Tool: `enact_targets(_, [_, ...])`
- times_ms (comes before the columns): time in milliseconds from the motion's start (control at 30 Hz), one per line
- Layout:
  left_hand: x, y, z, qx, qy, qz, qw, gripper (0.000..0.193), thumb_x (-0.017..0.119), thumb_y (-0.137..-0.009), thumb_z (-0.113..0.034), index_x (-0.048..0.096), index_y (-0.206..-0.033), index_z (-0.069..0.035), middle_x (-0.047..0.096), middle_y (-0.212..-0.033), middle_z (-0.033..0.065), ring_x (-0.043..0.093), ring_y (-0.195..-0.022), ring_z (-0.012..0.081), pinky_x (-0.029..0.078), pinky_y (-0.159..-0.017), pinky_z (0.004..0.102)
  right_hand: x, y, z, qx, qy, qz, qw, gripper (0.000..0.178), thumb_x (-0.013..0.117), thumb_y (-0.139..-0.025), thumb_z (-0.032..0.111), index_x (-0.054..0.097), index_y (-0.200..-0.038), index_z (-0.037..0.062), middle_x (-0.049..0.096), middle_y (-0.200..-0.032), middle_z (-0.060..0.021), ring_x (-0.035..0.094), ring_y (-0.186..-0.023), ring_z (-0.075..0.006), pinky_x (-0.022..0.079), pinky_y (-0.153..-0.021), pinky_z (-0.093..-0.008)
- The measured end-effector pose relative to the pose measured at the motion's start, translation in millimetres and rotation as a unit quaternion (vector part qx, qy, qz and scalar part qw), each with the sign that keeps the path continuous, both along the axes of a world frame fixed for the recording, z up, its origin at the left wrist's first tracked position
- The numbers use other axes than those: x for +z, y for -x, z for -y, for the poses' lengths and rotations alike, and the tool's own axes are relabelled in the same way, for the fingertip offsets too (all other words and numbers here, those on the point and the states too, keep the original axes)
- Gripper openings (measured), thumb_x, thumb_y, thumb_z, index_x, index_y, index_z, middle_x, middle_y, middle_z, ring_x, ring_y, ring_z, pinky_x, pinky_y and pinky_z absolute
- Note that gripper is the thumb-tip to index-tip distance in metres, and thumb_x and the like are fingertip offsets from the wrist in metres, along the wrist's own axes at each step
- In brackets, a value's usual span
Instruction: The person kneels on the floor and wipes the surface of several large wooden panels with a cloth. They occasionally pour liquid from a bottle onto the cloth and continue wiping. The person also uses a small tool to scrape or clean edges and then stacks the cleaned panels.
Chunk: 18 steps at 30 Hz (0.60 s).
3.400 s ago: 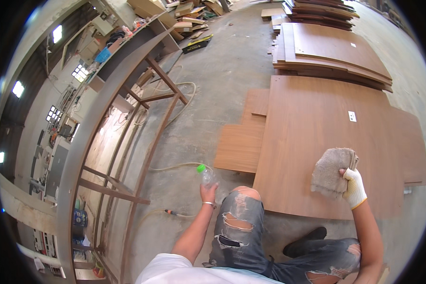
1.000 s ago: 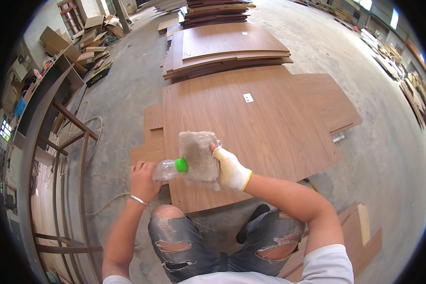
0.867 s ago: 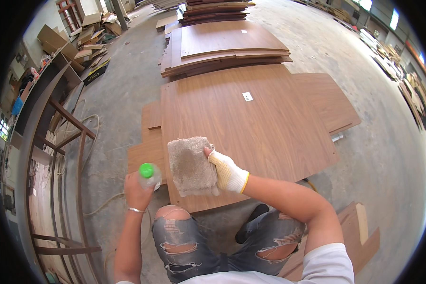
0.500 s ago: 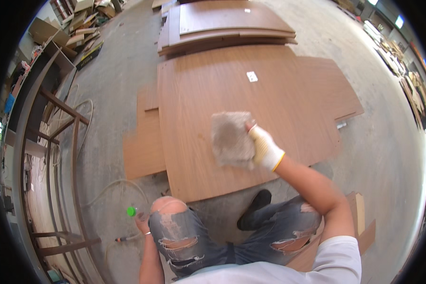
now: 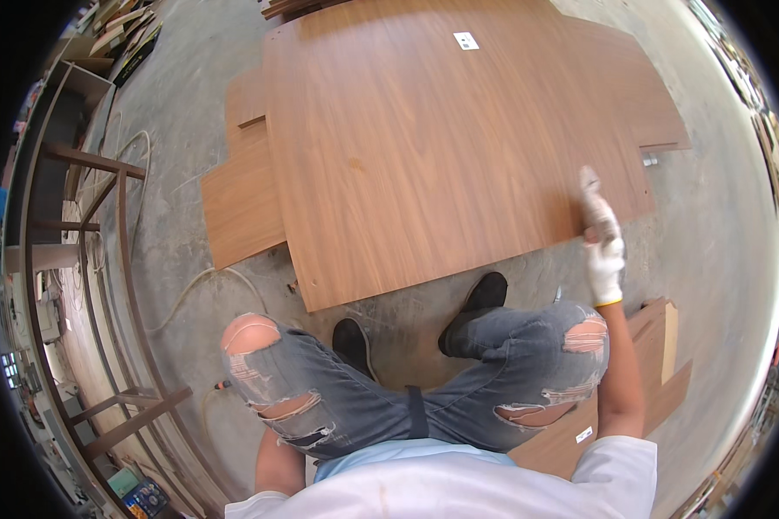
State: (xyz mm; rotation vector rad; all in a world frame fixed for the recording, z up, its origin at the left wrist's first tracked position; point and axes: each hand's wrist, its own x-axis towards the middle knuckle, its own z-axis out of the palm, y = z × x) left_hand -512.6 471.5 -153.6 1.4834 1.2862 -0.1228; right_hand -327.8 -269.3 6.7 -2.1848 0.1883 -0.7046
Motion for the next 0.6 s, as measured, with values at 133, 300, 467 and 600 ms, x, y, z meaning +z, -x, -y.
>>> enact_targets(133, [5.4,-22.9,17.4,-0.033,0.031,0.007,0.999,0.020,0.073,-0.088,-0.013,0.066,-0.102,-0.001,0.068,-0.095,0.0094,0.065,-0.079,0.0197,0.056,-0.069,0.0348,-47.9,17.8,-49.6,0.178,0.422,-0.030,0.888,0.070,0.082,-0.054,0.025,0.067,-0.121,0.0131,0.060,-0.133,-0.0139,0.052,-0.129,-0.0414,0.031,-0.112,-0.0703])
enact_targets(300, [24.6,-52.1,29.7,-0.063,0.043,0.035,0.997,0.018,0.071,-0.089,-0.013,0.066,-0.101,-0.001,0.068,-0.093,0.0090,0.065,-0.078,0.0193,0.055,-0.068,0.0342,-33.6,3.9,-79.1,0.276,0.319,-0.126,0.898,0.070,0.083,-0.061,0.029,0.065,-0.127,0.0149,0.059,-0.142,-0.0122,0.045,-0.141,-0.0377,0.028,-0.120,-0.0646])
enact_targets(467, [58.8,-91.5,42.6,-0.116,0.038,0.074,0.990,0.016,0.070,-0.090,-0.013,0.067,-0.100,-0.002,0.067,-0.091,0.0085,0.065,-0.076,0.0188,0.055,-0.067,0.0337,-68.3,35.8,65.4,-0.081,0.339,-0.113,0.931,0.064,0.074,-0.074,0.009,0.061,-0.137,0.0075,0.051,-0.155,-0.0146,0.033,-0.150,-0.0446,0.012,-0.127,-0.0612])
enact_targets(600, [109.8,-139.7,34.9,-0.184,-0.067,0.105,0.975,0.014,0.069,-0.091,-0.013,0.067,-0.100,-0.002,0.067,-0.090,0.0081,0.064,-0.075,0.0184,0.055,-0.066,0.0332,-92.9,43.6,153.7,-0.326,0.165,-0.133,0.922,0.065,0.071,-0.082,0.014,0.055,-0.145,0.0120,0.040,-0.162,-0.0165,0.025,-0.152,-0.0468,0.016,-0.129,-0.0506])
